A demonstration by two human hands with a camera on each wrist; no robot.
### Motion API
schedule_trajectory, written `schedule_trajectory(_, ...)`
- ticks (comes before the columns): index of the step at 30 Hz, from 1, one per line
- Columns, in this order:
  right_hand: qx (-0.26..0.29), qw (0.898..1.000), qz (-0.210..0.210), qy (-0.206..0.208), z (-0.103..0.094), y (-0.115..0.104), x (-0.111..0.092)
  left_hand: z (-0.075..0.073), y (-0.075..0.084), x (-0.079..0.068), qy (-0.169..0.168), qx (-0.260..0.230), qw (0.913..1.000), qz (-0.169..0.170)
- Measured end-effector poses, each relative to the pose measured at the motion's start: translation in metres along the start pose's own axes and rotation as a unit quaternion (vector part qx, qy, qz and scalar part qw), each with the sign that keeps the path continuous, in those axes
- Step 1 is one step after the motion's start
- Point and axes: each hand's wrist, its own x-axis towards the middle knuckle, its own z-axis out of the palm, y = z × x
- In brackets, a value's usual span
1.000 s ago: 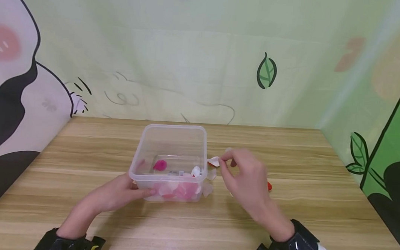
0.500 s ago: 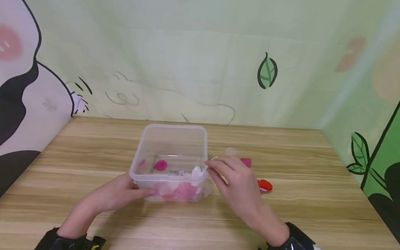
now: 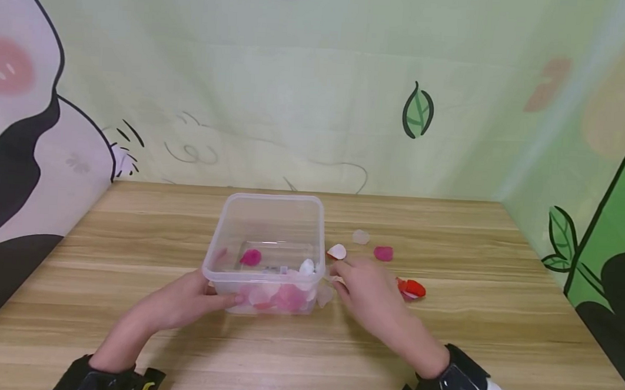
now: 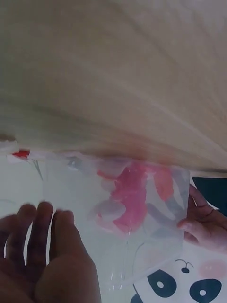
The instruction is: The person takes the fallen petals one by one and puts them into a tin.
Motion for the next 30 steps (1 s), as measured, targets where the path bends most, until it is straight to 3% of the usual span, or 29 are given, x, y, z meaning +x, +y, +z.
schedule_trajectory(5, 0.008, 0.991, -0.051, -0.127, 0.009, 0.005, -0.003, 0.000, 0.001, 0.000, -0.003, 0.000, 1.0000, -0.007)
schedule_trajectory(9, 0.026, 0.980, -0.089, -0.177, 0.009, 0.007, -0.008, 0.000, 0.001, -0.001, -0.004, -0.004, 1.0000, -0.004)
schedule_trajectory(13, 0.035, 0.980, -0.092, -0.175, 0.007, 0.007, -0.009, 0.001, 0.001, -0.001, -0.004, -0.006, 0.9999, -0.007)
schedule_trajectory(20, 0.031, 0.982, -0.052, -0.179, 0.002, 0.006, -0.010, 0.001, 0.000, -0.001, 0.000, -0.001, 0.9998, -0.021)
schedule_trajectory(30, -0.002, 0.985, -0.038, -0.167, 0.001, 0.004, -0.011, 0.001, 0.001, 0.001, 0.005, 0.012, 0.9999, 0.001)
